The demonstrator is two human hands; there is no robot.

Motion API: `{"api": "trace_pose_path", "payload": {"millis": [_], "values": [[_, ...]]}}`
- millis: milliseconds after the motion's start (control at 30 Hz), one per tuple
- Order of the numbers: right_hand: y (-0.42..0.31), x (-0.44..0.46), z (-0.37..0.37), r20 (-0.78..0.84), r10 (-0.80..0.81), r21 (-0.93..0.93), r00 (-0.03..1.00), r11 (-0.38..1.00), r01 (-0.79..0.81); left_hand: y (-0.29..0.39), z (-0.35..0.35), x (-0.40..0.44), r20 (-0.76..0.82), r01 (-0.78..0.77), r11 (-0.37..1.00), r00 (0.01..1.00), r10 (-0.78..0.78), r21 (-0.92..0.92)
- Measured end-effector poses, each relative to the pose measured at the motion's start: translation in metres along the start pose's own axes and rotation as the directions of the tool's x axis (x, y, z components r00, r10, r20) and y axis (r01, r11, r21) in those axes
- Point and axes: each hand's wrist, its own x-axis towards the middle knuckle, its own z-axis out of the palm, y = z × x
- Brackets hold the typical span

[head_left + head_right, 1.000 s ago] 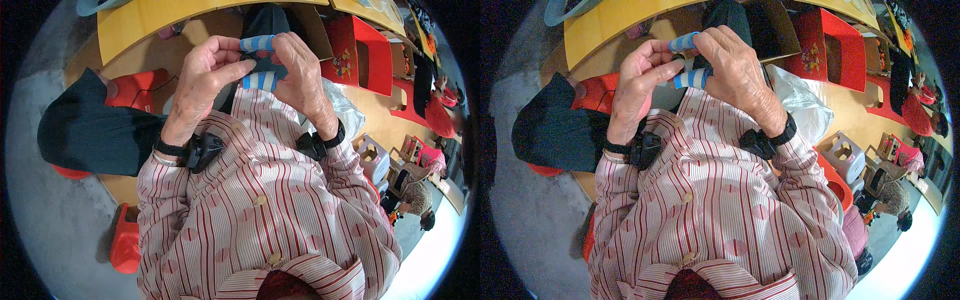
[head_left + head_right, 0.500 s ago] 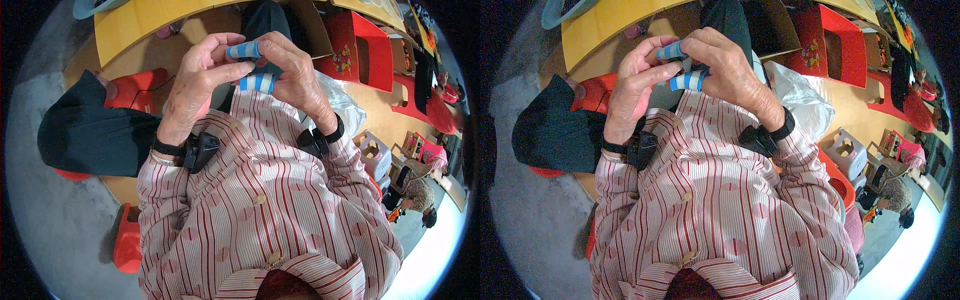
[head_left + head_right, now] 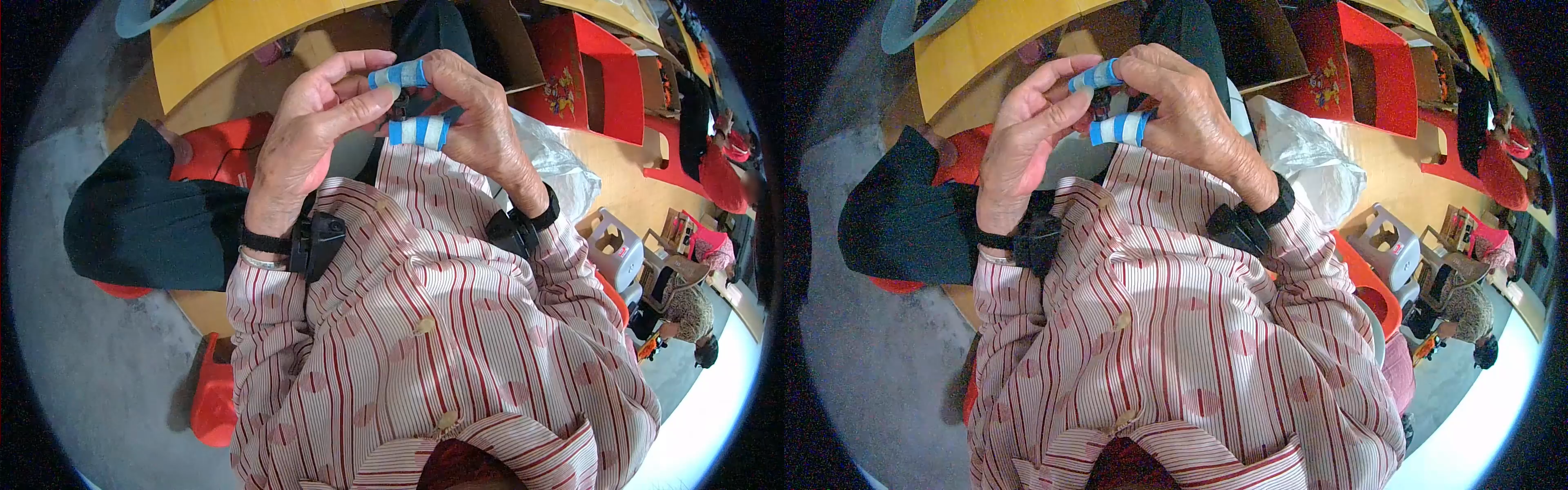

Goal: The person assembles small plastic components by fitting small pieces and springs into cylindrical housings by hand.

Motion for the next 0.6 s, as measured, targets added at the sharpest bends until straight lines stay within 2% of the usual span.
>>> {"api": "trace_pose_path", "payload": {"millis": [200, 267, 467, 600], "values": [[0.0002, 0.0009, 0.0028, 0.004, 0.020, 0.015, 1.000, 1.000, -0.020, 0.0021, 0.0034, 0.0013, -0.042, -0.008, 0.997, 0.999, 0.005, -0.074], [-0.0018, 0.0015, 0.0016, 0.016, 0.017, -0.020, 1.000, 1.000, -0.017, 0.0012, 0.0004, 0.0004, -0.010, 0.000, 0.999, 1.000, 0.000, -0.047], [-0.0033, 0.0016, 0.0006, 0.007, 0.060, 0.033, 0.998, 0.998, -0.060, 0.0013, -0.0027, -0.0004, 0.054, -0.025, 1.000, 0.998, 0.024, 0.008], [-0.0024, 0.0014, 0.0011, -0.006, 0.013, 0.030, 1.000, 0.999, -0.013, 0.0011, -0.0011, -0.0003, 0.049, -0.028, 1.000, 0.998, 0.028, 0.012]]}}
